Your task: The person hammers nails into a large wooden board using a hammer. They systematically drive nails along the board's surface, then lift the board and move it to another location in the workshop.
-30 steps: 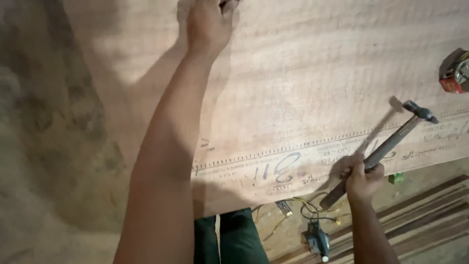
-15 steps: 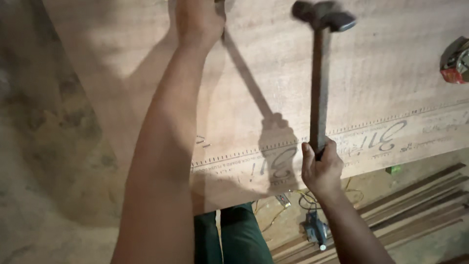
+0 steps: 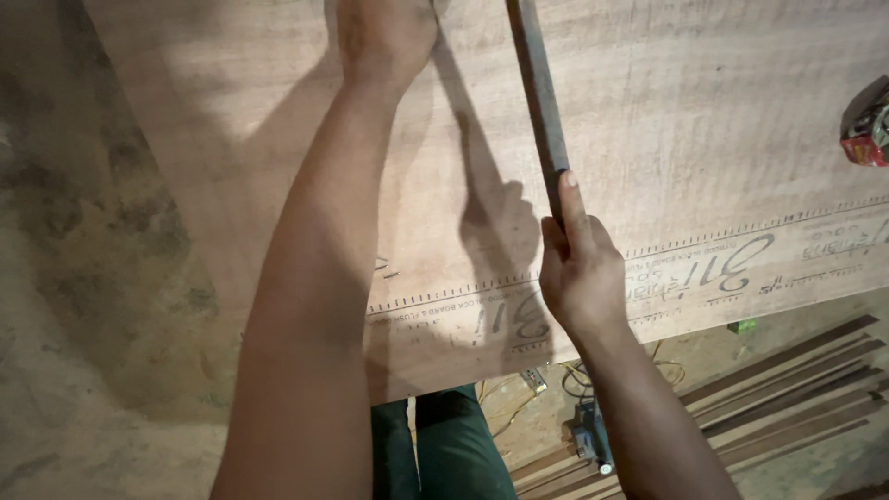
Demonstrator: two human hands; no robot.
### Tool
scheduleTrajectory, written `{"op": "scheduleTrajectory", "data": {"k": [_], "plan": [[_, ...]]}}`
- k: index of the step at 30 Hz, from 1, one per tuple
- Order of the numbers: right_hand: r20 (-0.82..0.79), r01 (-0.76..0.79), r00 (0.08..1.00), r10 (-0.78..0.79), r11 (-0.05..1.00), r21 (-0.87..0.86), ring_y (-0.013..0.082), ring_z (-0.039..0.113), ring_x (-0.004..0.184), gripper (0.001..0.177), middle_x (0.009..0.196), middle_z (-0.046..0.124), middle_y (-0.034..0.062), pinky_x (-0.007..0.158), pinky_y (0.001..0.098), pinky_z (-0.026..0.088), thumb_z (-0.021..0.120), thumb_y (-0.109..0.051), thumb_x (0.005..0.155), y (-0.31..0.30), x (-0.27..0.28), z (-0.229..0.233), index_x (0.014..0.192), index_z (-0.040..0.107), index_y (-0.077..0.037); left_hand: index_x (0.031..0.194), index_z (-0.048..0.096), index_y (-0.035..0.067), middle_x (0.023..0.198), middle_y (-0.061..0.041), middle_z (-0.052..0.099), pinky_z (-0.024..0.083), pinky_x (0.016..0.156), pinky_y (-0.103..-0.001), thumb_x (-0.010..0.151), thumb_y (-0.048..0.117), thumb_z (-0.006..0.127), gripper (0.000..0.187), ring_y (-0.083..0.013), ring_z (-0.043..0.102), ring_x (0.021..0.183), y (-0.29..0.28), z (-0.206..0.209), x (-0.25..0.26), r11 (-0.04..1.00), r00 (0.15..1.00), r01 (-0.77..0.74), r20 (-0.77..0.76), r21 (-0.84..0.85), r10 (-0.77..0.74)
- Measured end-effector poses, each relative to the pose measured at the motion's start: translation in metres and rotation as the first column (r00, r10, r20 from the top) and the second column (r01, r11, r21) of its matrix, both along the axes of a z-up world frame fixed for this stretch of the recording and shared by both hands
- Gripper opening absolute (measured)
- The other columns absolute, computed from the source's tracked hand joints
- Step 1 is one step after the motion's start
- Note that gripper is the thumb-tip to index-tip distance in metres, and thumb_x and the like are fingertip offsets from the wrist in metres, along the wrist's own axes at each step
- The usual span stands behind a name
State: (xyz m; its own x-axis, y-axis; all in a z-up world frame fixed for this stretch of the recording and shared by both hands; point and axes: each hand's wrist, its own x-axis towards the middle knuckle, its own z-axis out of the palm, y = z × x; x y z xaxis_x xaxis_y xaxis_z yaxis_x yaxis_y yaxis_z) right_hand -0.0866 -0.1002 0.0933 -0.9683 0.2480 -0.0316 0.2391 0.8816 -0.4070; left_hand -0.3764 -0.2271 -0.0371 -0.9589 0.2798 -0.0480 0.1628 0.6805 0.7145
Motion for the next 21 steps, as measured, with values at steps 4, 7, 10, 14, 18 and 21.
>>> {"op": "scheduleTrajectory", "data": {"k": [4, 7, 10, 14, 18, 21], "plan": [[-0.023, -0.033, 0.999, 0.033, 0.999, -0.011, 0.0234, 0.065, 0.063, 0.070, 0.082, 0.066, 0.0136, 0.053, 0.0366, 0.053, 0.065, -0.002, 0.103, -0.007, -0.008, -0.001, 0.164, 0.033, -0.016, 0.087, 0.072, 0.003, 0.080, -0.015, 0.074, 0.057, 0.065, -0.044, 0.091, 0.007, 0.068, 0.007, -0.0298, 0.074, 0.076, 0.000, 0.002, 0.000, 0.999, 0.997, -0.038, 0.063, 0.026, 0.036], [0.198, 0.042, 0.980, -0.039, 0.999, -0.010, 0.0238, 0.063, 0.051, 0.065, 0.075, 0.067, 0.0125, 0.040, 0.0361, 0.049, 0.065, -0.007, 0.104, -0.009, -0.020, -0.007, 0.161, 0.035, -0.015, 0.086, 0.072, 0.001, 0.080, -0.016, 0.074, 0.057, 0.066, -0.046, 0.086, 0.006, 0.070, 0.005, -0.0324, 0.073, 0.076, -0.001, -0.004, 0.001, 0.999, 0.999, -0.030, -0.016, 0.015, 0.030], [0.167, 0.040, 0.985, -0.033, 0.998, -0.039, 0.0229, 0.064, 0.053, 0.063, 0.079, 0.069, 0.0128, 0.041, 0.0345, 0.050, 0.063, -0.011, 0.105, -0.007, -0.021, -0.009, 0.162, 0.035, -0.014, 0.086, 0.072, 0.002, 0.082, -0.017, 0.074, 0.056, 0.068, -0.048, 0.084, 0.008, 0.070, 0.007, -0.0352, 0.072, 0.078, 0.000, -0.006, 0.000, 0.999, 0.997, -0.029, -0.072, 0.042, 0.032], [-0.014, -0.026, 1.000, 0.026, 1.000, 0.015, 0.0241, 0.063, 0.057, 0.060, 0.076, 0.065, 0.0119, 0.048, 0.0367, 0.050, 0.059, -0.011, 0.110, -0.008, -0.011, -0.013, 0.164, 0.033, -0.012, 0.088, 0.073, 0.003, 0.084, -0.018, 0.074, 0.055, 0.070, -0.050, 0.085, 0.010, 0.072, 0.008, -0.0389, 0.071, 0.081, 0.000, -0.011, 0.003, 0.998, 0.989, -0.029, -0.145, 0.062, 0.037], [0.091, 0.008, 0.996, -0.006, 1.000, -0.024, 0.0249, 0.063, 0.053, 0.060, 0.076, 0.067, 0.0123, 0.043, 0.0372, 0.050, 0.061, -0.009, 0.106, -0.008, -0.015, -0.015, 0.160, 0.036, -0.011, 0.092, 0.073, 0.004, 0.087, -0.020, 0.074, 0.054, 0.073, -0.051, 0.086, 0.012, 0.072, 0.010, -0.0410, 0.070, 0.084, 0.002, -0.007, 0.002, 0.997, 0.977, -0.022, -0.210, 0.078, 0.038], [-0.063, 0.010, 0.998, -0.011, 1.000, -0.007, 0.0281, 0.065, 0.064, 0.062, 0.081, 0.066, 0.0148, 0.055, 0.0404, 0.053, 0.061, -0.011, 0.108, -0.016, -0.011, -0.010, 0.164, 0.034, -0.014, 0.093, 0.072, 0.004, 0.088, -0.020, 0.074, 0.055, 0.074, -0.051, 0.086, 0.011, 0.070, 0.011, -0.0403, 0.070, 0.086, -0.002, -0.004, 0.005, 0.996, 0.977, -0.023, -0.211, 0.092, 0.042]]}}
